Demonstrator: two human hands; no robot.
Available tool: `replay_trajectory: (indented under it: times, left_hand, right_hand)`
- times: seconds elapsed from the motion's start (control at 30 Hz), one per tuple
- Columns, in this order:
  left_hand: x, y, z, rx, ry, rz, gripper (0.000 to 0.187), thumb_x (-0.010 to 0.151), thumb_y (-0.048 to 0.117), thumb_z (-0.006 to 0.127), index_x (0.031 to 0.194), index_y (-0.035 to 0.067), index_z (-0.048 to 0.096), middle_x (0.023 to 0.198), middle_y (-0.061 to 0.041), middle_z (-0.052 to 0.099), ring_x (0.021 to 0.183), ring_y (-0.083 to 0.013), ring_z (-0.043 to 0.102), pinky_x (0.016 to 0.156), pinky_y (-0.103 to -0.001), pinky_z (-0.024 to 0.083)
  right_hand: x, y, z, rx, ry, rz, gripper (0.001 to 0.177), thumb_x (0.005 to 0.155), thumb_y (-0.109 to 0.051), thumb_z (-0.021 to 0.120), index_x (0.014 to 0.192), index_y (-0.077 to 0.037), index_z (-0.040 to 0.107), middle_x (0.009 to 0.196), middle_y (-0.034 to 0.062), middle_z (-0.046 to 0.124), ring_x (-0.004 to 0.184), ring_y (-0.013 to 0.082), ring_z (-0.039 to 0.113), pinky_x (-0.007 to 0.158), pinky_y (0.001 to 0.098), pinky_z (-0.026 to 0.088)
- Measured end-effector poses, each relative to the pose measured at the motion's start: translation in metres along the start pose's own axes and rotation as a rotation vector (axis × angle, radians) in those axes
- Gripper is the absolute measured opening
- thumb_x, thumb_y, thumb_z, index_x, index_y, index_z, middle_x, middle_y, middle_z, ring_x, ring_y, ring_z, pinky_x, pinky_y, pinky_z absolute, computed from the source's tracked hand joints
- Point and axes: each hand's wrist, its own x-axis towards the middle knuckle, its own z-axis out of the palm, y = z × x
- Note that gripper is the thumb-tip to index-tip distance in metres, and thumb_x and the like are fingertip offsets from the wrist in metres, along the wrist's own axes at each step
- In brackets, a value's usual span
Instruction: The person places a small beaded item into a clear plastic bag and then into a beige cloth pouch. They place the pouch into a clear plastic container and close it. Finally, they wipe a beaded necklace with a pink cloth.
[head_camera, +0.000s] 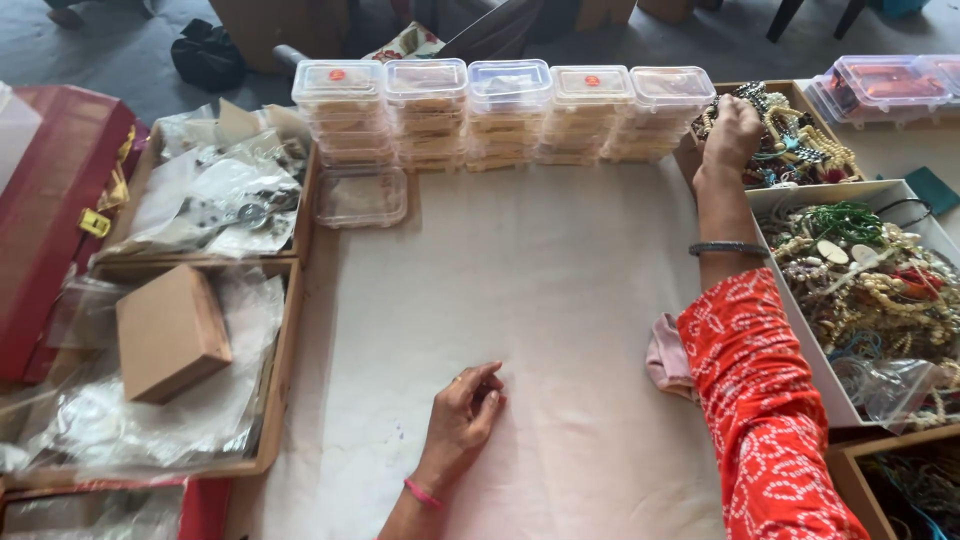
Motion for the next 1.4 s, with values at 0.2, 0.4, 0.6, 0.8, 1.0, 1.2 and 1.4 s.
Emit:
replay_trajectory:
  times: [0.2,0.4,0.6,0.8,1.0,1.2,1.4]
  left_hand:
    - [-0.001,-0.005,0.001,0.058,-0.003,0.111,0.034,0.089,0.001,0.065,0.122,0.006,0.068,0.097,-0.007,0.075,0.080,-0.0137,0.075,0.062,-0.027,0.054]
    - [-0.001,-0.017,0.007,0.055,-0.018,0.147,0.031,0.090,0.001,0.066,0.121,0.003,0.070,0.094,-0.007,0.074,0.077,-0.0155,0.071,0.067,-0.027,0.055]
    - [-0.002,-0.020,0.006,0.060,-0.009,0.198,0.030,0.091,0.000,0.065,0.121,0.003,0.069,0.095,-0.007,0.073,0.081,-0.0121,0.074,0.070,-0.026,0.058]
    - [-0.008,-0.021,0.007,0.143,-0.003,0.233,0.028,0.091,0.003,0.070,0.119,0.005,0.071,0.098,-0.006,0.073,0.080,-0.0139,0.072,0.070,-0.027,0.057]
    - [-0.010,-0.013,0.004,0.160,-0.015,0.260,0.031,0.091,0.002,0.069,0.122,0.006,0.070,0.102,-0.006,0.073,0.085,-0.0142,0.072,0.072,-0.027,0.058]
    - [-0.010,-0.015,0.003,0.171,-0.040,0.279,0.031,0.093,-0.001,0.068,0.124,0.005,0.070,0.102,-0.007,0.072,0.088,-0.0157,0.073,0.076,-0.027,0.058]
    - [-0.015,-0.008,0.003,0.152,-0.043,0.227,0.030,0.096,-0.001,0.065,0.126,0.004,0.069,0.104,-0.007,0.072,0.091,-0.0152,0.073,0.077,-0.027,0.058]
  right_hand:
    - [-0.070,-0.052,-0.048,0.161,-0.160,0.056,0.014,0.103,-0.022,0.064,0.110,-0.011,0.066,0.090,-0.0007,0.063,0.073,0.0103,0.061,0.054,0.0221,0.051]
    - [-0.170,-0.077,-0.123,-0.243,-0.514,-0.191,0.024,0.098,-0.021,0.073,0.119,-0.009,0.074,0.107,0.0028,0.074,0.088,0.0116,0.066,0.070,0.0244,0.054]
    - [-0.282,-0.078,-0.188,-0.849,-0.785,-0.460,0.041,0.090,-0.035,0.079,0.124,-0.013,0.073,0.124,0.0150,0.067,0.117,0.0320,0.064,0.102,0.0388,0.051]
    - [-0.337,-0.040,-0.237,-1.233,-0.455,-0.555,0.065,0.074,-0.032,0.084,0.137,-0.022,0.072,0.138,0.0178,0.055,0.126,0.0483,0.054,0.089,0.0748,0.046]
    - [-0.371,-0.045,-0.287,-1.272,-0.435,-0.375,0.045,0.083,-0.013,0.078,0.125,-0.026,0.075,0.132,0.0067,0.060,0.119,0.0304,0.058,0.099,0.0440,0.054]
    - [-0.406,-0.084,-0.313,-1.333,-0.469,-0.454,0.057,0.077,-0.012,0.079,0.133,-0.020,0.067,0.141,0.0156,0.054,0.131,0.0372,0.050,0.096,0.0509,0.048]
    - [-0.421,-0.158,-0.356,-0.928,-0.608,-0.547,0.043,0.087,-0.017,0.075,0.129,-0.013,0.068,0.135,0.0115,0.062,0.131,0.0307,0.054,0.105,0.0523,0.045]
